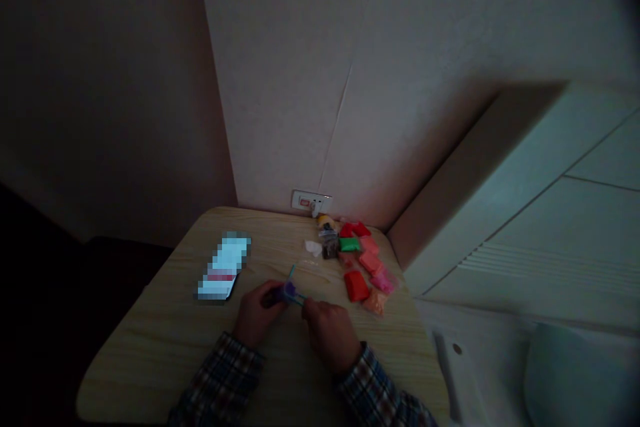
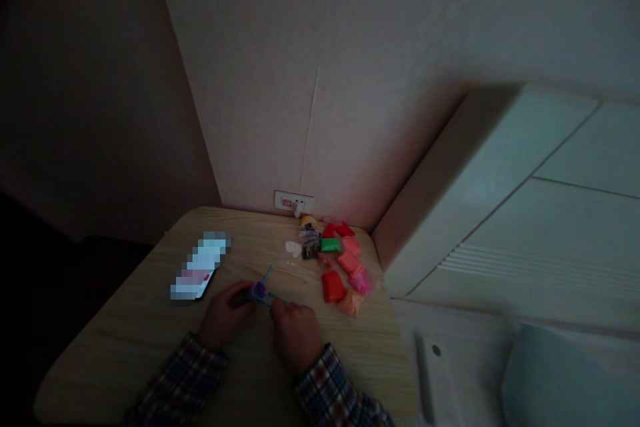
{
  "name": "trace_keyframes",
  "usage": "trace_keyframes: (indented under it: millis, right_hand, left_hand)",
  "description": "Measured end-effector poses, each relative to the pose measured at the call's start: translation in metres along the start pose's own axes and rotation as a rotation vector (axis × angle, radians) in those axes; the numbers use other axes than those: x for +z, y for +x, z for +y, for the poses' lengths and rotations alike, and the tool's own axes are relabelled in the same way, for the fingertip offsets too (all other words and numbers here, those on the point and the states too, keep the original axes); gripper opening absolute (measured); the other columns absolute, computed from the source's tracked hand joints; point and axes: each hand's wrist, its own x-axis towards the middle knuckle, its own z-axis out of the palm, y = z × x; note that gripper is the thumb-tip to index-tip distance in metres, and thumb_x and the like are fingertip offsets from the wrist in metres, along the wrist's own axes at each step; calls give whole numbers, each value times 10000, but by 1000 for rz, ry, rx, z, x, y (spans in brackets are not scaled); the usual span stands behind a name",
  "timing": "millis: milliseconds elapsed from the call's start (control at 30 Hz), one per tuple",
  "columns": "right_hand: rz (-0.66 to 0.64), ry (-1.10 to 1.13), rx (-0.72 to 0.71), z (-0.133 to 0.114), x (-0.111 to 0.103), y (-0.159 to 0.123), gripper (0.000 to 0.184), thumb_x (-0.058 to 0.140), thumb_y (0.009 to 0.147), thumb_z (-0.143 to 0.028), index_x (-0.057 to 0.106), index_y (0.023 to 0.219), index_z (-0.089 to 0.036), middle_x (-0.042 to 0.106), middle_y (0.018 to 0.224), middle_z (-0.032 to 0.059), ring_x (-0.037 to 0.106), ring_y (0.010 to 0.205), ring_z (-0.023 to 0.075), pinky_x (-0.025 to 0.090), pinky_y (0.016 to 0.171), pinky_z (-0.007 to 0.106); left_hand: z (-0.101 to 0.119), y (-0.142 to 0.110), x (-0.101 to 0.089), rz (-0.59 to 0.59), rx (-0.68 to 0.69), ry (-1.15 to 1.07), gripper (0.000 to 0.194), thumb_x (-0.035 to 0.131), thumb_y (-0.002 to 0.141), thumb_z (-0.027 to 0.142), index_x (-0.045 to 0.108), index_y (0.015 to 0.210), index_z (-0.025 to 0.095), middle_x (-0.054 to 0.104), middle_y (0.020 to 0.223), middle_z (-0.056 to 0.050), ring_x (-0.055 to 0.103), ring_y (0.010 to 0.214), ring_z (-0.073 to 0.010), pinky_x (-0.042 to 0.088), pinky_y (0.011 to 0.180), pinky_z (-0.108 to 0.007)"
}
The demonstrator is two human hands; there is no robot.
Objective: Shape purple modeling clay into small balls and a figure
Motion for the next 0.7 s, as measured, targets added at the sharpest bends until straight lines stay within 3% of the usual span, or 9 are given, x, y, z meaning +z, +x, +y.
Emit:
trace_keyframes:
  millis: [167,500,700]
  right_hand:
    - [-37,-91,-47,2,9,2,192,447,754,-78,577,829,-197,680,643,17,615,542,161,318,461,255]
    - [6,-192,-5,1,18,10,195,464,772,-82,537,939,-151,679,682,46,637,581,171,340,466,248]
    - [17,-217,-3,-1,25,15,167,483,775,-96,530,922,-160,678,703,42,637,590,176,363,477,257]
  left_hand:
    - [6,-1,2,-1,-21,-52,268,662,548,151,657,816,153,709,840,-51,654,823,-240,515,800,-379]
    - [-4,-4,1,-75,52,-45,438,672,629,314,612,1019,124,674,1019,-104,635,917,-249,510,839,-384]
    - [1,-3,1,-16,59,64,317,634,658,348,644,894,136,702,899,-78,647,833,-226,529,763,-330]
